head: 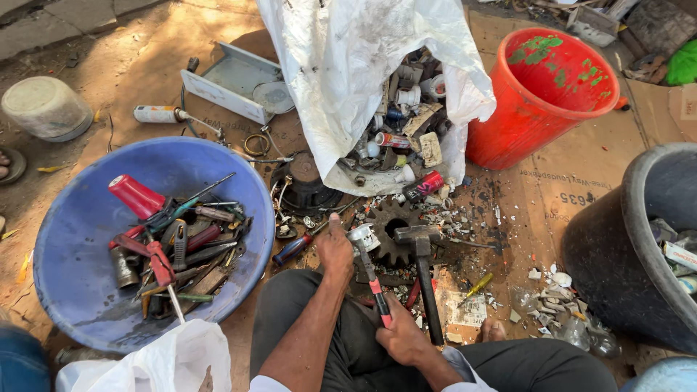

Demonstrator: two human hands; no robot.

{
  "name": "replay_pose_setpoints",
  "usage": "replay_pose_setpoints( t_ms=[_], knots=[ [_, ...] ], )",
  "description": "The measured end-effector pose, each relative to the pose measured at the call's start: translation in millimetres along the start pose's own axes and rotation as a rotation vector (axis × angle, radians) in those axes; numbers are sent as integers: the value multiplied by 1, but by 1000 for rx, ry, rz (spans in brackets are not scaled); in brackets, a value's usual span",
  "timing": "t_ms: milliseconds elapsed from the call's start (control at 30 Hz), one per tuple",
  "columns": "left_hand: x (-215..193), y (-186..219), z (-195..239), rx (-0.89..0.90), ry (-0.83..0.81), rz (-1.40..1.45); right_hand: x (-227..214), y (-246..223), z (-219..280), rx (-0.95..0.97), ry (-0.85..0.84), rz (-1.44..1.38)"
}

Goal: The person sits on the ground and uses a hammer and pliers to dismantle a small electronic component. They repeatedly strike the component with the hammer to break it apart and use pliers to pull out internal parts. The process involves sorting through debris and handling various small metal pieces.

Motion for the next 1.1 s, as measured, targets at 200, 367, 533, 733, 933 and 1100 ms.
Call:
replay_pose_setpoints(
  t_ms=[200,367,533,733,933,1100],
  knots=[
    [7,-1,-6,-62,-258,135,28,-6,13,219,-300,-1119],
    [14,22,11,-212,-344,639,22,-38,17,264,-409,-1360],
    [15,14,10,-149,-384,554,28,-51,24,250,-467,-1471],
    [13,3,-14,-25,-233,-22,17,-31,-2,453,-134,-619],
    [6,5,-9,-95,-77,194,-37,-22,-2,359,-68,24],
    [0,22,-11,-210,13,315,-38,-15,-1,554,-45,-254]
  ],
)
Point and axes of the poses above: each hand's wrist, its own z-axis away from the middle knuckle, its own x-axis out of the palm, y = z × x, the point moved 3 cm from there along -z, towards the middle knuckle, and after that the axes turned 3 degrees about x, right-handed, at the moved point
